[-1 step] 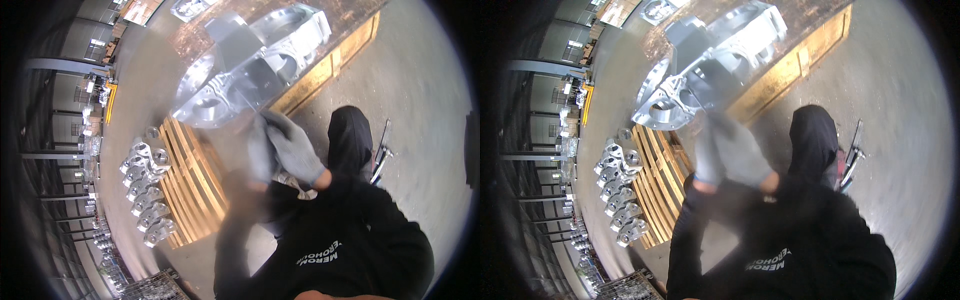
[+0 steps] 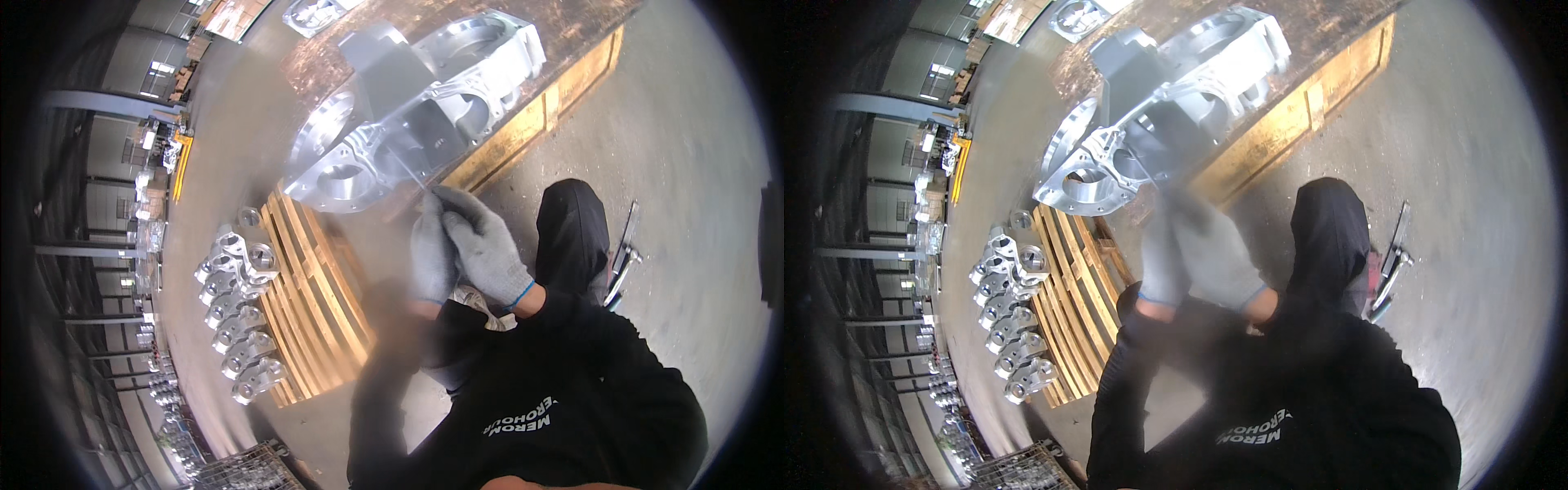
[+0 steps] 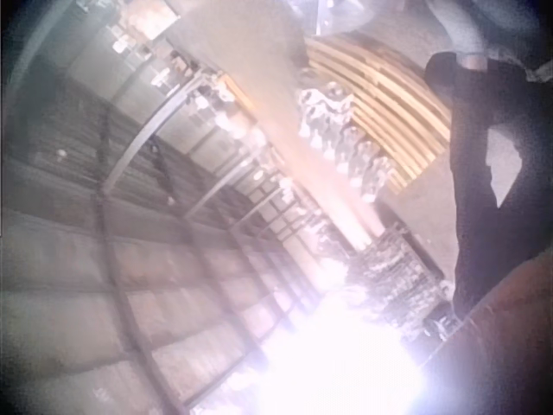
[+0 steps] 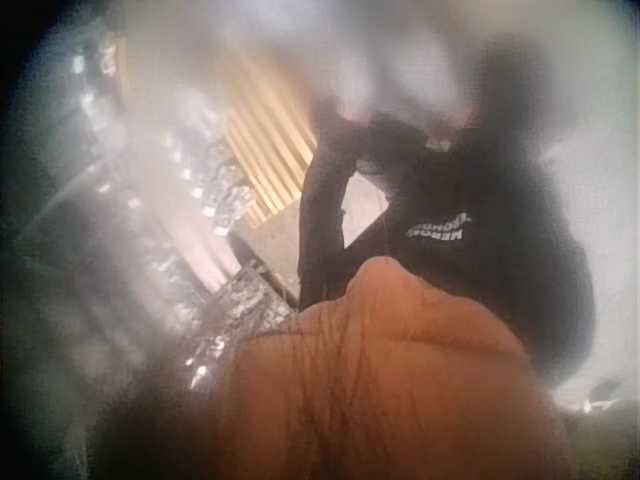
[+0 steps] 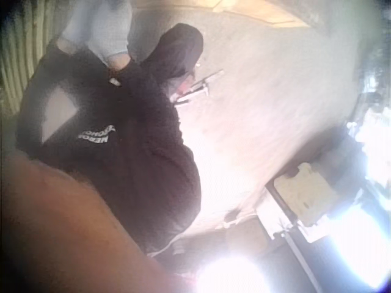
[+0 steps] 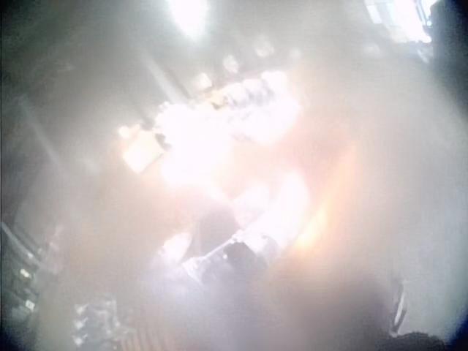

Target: The person kneels on the floor and uses a metal file to deburr the edges of a large metal casting. They repeatedly file different edges and surfaces, then wipe the part with a cloth to remove metal shavings.

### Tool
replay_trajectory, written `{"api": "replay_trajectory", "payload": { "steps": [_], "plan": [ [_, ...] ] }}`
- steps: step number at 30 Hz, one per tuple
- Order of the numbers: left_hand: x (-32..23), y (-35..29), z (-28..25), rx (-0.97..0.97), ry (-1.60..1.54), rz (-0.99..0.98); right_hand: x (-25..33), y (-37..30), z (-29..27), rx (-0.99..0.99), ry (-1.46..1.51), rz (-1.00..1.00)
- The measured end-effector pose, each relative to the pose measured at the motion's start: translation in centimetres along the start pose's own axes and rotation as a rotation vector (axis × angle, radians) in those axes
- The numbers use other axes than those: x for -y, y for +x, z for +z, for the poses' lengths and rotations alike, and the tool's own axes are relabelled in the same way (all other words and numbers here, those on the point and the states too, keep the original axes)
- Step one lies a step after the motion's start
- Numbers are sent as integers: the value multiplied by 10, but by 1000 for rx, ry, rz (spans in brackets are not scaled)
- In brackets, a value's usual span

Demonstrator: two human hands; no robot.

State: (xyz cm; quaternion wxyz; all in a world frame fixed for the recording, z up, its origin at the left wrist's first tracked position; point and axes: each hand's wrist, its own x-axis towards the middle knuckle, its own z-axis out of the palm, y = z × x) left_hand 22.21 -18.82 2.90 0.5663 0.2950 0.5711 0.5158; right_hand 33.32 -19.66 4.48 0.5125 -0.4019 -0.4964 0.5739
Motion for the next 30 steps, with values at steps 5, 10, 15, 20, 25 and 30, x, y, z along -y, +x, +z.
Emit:
{"api": "replay_trajectory", "payload": {
  "steps": [5,10,15,20,25,30],
  "plan": [
    [-1,2,-4,36,152,116,-1,2,2,111,-59,-39],
    [16,-1,-10,-8,367,295,-11,-4,1,-66,58,192],
    [12,-9,-10,48,387,400,-16,-3,1,47,-11,49],
    [-4,-15,0,-14,425,295,-20,-6,6,-50,40,106],
    [0,-2,-13,54,165,130,-15,-3,15,-20,-64,33],
    [1,-10,-11,-61,549,471,-14,-9,17,-113,-174,174]
  ]
}}
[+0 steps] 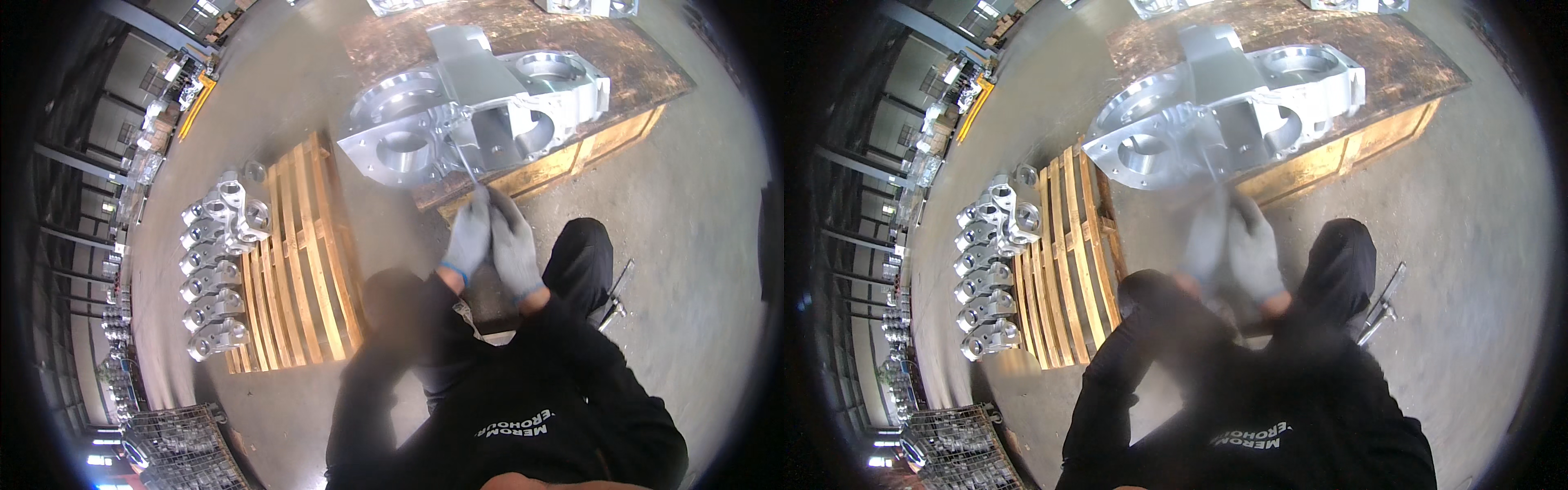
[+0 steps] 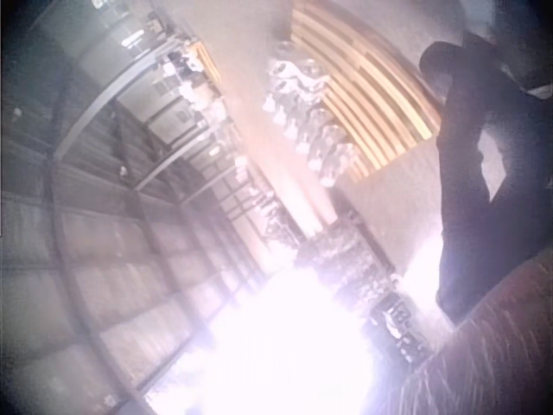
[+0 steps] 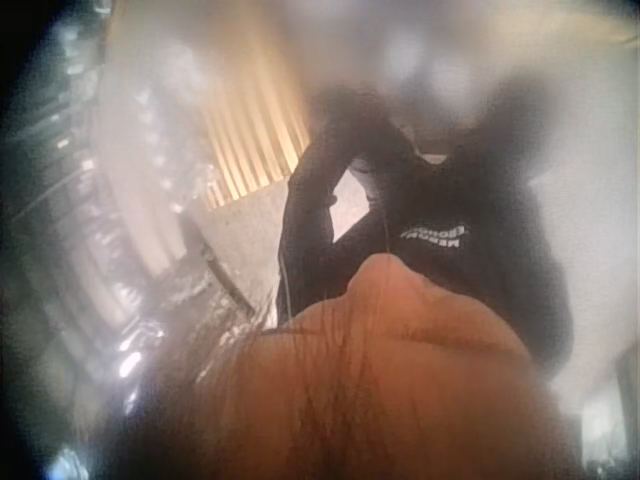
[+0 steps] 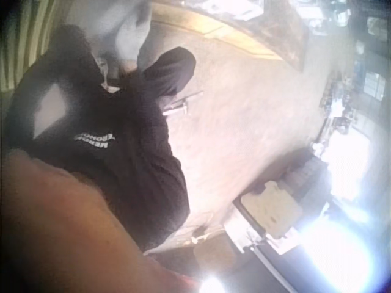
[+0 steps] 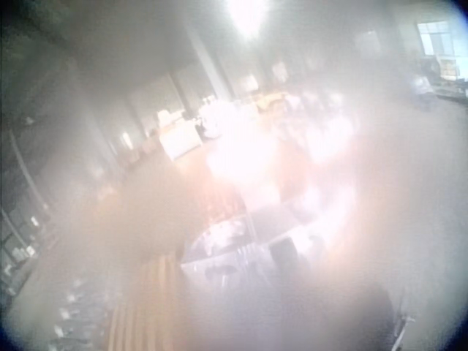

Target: The person kneels on the floor and uses a metal file to deburr the edges of a large metal casting. They repeatedly file different edges and surfaces, then wipe the part with a cloth to remove metal shavings.

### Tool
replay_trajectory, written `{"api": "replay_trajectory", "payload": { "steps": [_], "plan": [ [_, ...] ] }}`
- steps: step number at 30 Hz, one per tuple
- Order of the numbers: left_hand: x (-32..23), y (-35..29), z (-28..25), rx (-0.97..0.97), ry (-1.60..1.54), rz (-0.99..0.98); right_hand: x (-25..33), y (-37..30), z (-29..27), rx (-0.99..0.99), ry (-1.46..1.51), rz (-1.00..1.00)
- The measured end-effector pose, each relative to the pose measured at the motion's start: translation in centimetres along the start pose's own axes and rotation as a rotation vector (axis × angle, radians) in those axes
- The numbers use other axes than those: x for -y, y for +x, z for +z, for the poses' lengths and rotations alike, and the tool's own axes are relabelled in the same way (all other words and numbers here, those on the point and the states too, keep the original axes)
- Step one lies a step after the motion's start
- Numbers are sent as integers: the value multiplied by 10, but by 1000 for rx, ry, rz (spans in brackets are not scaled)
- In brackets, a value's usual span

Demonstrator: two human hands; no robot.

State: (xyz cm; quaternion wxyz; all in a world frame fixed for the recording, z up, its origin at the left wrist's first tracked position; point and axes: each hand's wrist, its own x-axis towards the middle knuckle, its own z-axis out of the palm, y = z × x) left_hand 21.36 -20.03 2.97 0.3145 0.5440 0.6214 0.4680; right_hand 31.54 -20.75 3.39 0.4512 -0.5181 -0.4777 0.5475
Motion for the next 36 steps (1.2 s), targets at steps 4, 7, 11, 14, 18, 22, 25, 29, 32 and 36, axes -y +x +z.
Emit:
{"api": "replay_trajectory", "payload": {
  "steps": [4,7,11,14,18,22,25,29,32,36],
  "plan": [
    [-10,24,1,37,-383,-277,5,17,-7,105,84,-193],
    [-4,14,8,30,-221,-104,4,9,-19,113,134,-211],
    [8,3,15,-52,-410,28,0,0,-20,113,137,-230],
    [10,5,11,115,-455,-225,1,-3,-13,135,143,-190],
    [6,-8,9,45,-220,-115,-4,-12,-10,74,116,-45],
    [9,-7,11,88,-150,-118,-18,-11,-15,113,140,-197],
    [15,-15,11,111,-170,-157,-24,-12,-12,80,12,-145],
    [20,-6,12,118,-179,-174,-28,-9,-8,7,101,-220],
    [22,-3,14,74,-142,-59,-34,-12,-13,91,37,-187],
    [21,-18,19,24,-114,60,-34,-15,-16,2,-31,-149]
  ]
}}
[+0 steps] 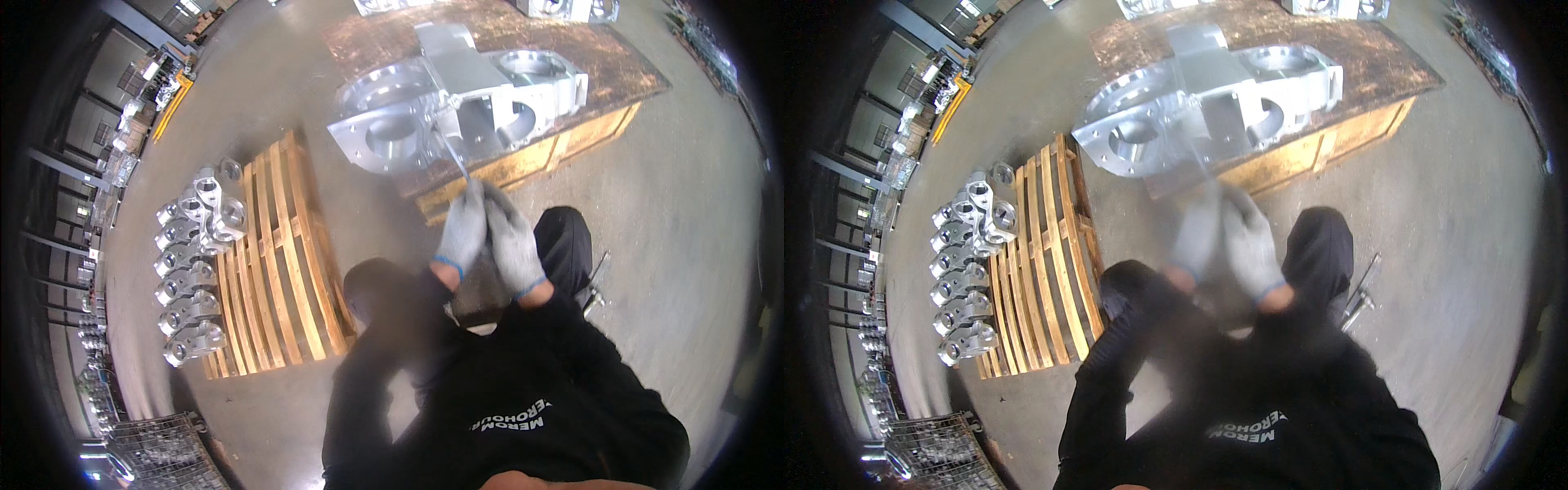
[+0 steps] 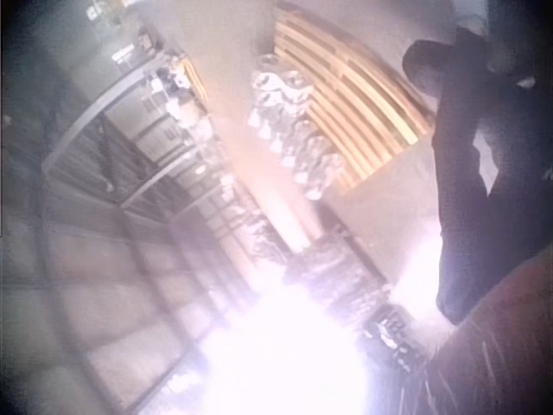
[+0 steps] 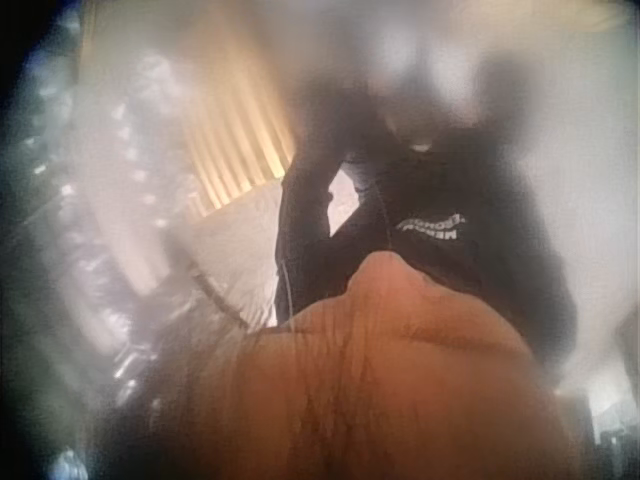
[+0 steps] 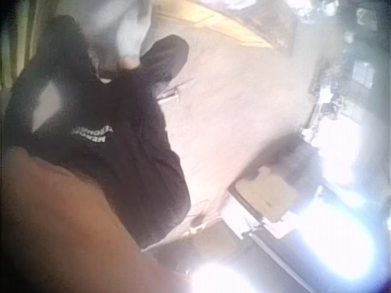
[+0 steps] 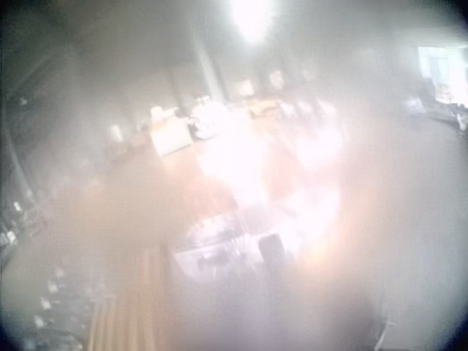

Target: The person kneels on the floor and uses a metal file to deburr the edges of a large metal casting. They repeatedly file different edges and surfaces, then wipe the part with a cloth to remove metal shavings.

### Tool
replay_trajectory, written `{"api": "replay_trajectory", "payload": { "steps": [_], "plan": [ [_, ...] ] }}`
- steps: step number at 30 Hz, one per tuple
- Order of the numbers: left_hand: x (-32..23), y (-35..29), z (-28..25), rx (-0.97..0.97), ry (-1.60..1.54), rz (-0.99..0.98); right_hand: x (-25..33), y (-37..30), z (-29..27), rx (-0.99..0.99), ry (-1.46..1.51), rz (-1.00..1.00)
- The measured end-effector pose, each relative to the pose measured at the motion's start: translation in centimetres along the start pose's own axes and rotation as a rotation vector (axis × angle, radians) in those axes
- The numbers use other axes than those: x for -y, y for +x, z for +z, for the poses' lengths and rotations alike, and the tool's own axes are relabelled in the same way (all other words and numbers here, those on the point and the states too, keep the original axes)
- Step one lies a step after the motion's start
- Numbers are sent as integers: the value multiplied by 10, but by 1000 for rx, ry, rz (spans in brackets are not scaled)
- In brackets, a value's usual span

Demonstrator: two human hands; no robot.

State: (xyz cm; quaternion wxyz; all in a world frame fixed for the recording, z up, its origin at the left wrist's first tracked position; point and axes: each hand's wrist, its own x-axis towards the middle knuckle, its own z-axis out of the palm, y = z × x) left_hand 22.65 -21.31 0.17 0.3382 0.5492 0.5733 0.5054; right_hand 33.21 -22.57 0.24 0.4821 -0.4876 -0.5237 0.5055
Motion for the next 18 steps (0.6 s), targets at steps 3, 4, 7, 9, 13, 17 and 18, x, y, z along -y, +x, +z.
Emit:
{"api": "replay_trajectory", "payload": {
  "steps": [3,4,7,9,13,17,18],
  "plan": [
    [3,8,4,-72,-23,-146,14,11,6,85,194,-27],
    [6,19,2,22,-49,-256,21,17,5,128,209,14],
    [16,52,-12,173,-307,-319,36,33,4,76,-103,-161],
    [17,48,-24,86,101,121,37,32,-7,94,-492,-260],
    [-22,34,-60,-130,714,374,30,27,-21,147,-836,-409],
    [-79,89,-96,-426,954,497,42,38,-19,148,-860,-508],
    [-85,110,-104,-514,982,789,50,43,-19,135,-817,-619]
  ]
}}
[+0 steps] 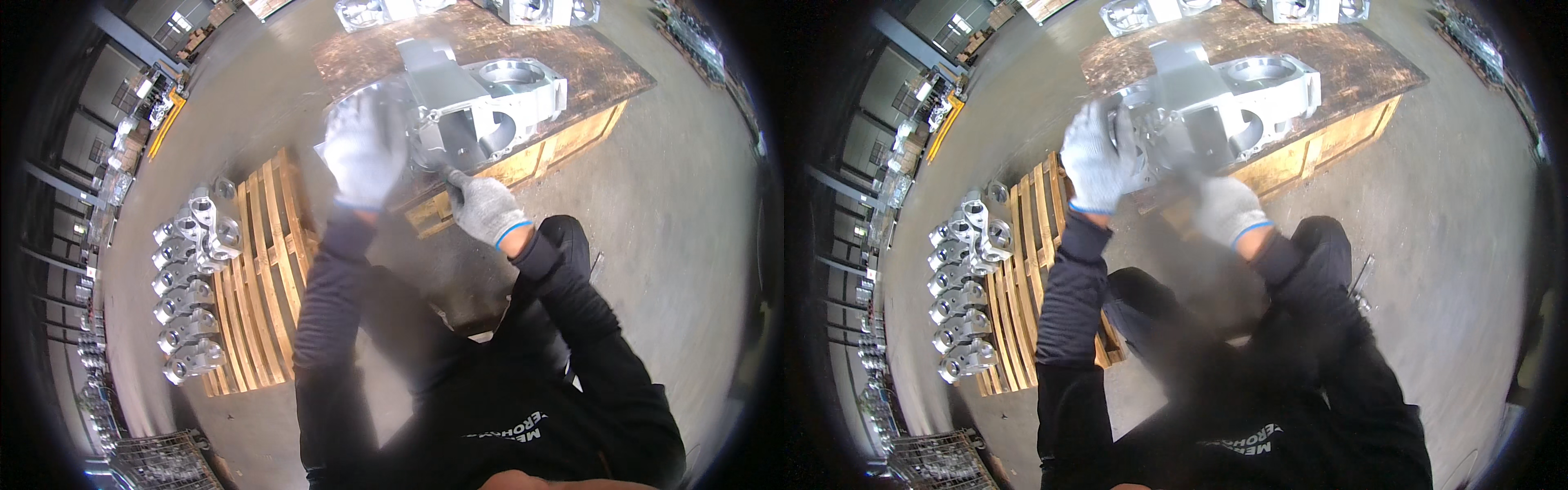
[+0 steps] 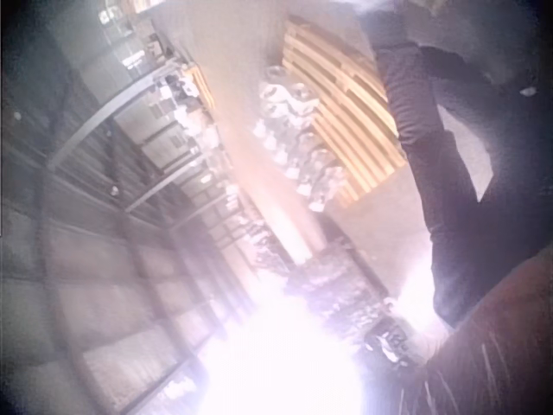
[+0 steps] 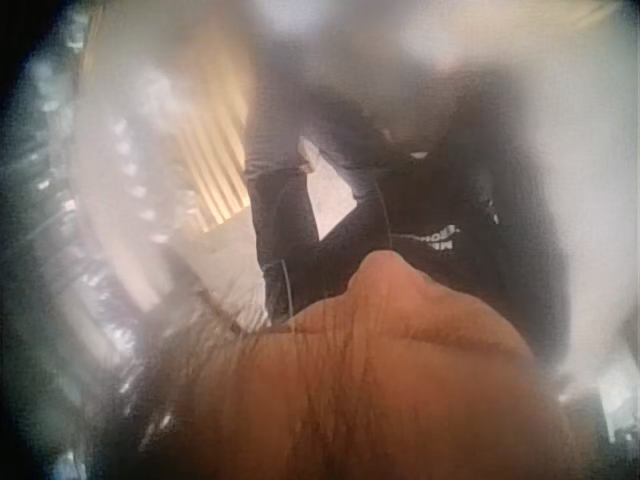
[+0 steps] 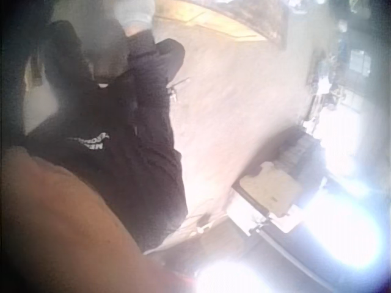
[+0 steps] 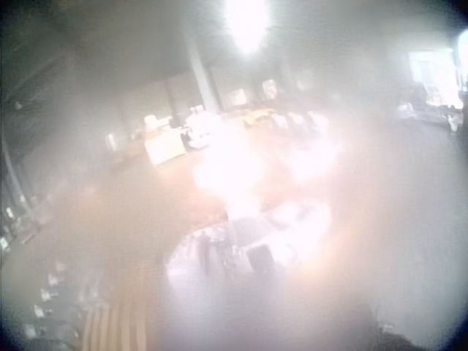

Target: The person kneels on the floor and uses a metal file to deburr the edges of a large metal casting. They repeatedly file different edges and surfaces, then wipe the part with a cloth to remove metal shavings.

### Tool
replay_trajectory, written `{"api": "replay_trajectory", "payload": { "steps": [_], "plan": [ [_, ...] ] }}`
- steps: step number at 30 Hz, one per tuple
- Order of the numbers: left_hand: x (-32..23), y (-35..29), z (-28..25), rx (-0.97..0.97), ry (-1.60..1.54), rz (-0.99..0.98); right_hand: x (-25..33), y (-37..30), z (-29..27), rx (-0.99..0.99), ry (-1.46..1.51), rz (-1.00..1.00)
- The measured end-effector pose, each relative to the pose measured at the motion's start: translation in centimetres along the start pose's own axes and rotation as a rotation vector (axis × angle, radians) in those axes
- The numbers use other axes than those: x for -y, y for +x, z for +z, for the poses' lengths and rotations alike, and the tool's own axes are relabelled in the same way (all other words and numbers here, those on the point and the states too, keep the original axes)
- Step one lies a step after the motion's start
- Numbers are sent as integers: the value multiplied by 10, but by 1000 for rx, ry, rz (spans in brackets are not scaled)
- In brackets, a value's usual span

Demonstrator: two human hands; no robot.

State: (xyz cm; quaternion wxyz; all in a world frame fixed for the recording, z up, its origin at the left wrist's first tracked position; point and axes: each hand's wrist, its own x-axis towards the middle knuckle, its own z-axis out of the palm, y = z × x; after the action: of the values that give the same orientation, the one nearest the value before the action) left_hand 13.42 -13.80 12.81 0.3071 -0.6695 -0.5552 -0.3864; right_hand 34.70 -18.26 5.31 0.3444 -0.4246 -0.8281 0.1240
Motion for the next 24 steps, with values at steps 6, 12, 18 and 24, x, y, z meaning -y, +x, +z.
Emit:
{"api": "replay_trajectory", "payload": {
  "steps": [6,12,18,24],
  "plan": [
    [39,2,32,227,175,4,-10,9,-22,187,37,112],
    [42,-3,45,112,50,57,-46,20,-23,332,142,75],
    [42,-3,42,130,122,38,-44,39,-29,287,191,-253],
    [39,-3,43,112,58,4,-63,46,-51,616,400,250]
  ]
}}
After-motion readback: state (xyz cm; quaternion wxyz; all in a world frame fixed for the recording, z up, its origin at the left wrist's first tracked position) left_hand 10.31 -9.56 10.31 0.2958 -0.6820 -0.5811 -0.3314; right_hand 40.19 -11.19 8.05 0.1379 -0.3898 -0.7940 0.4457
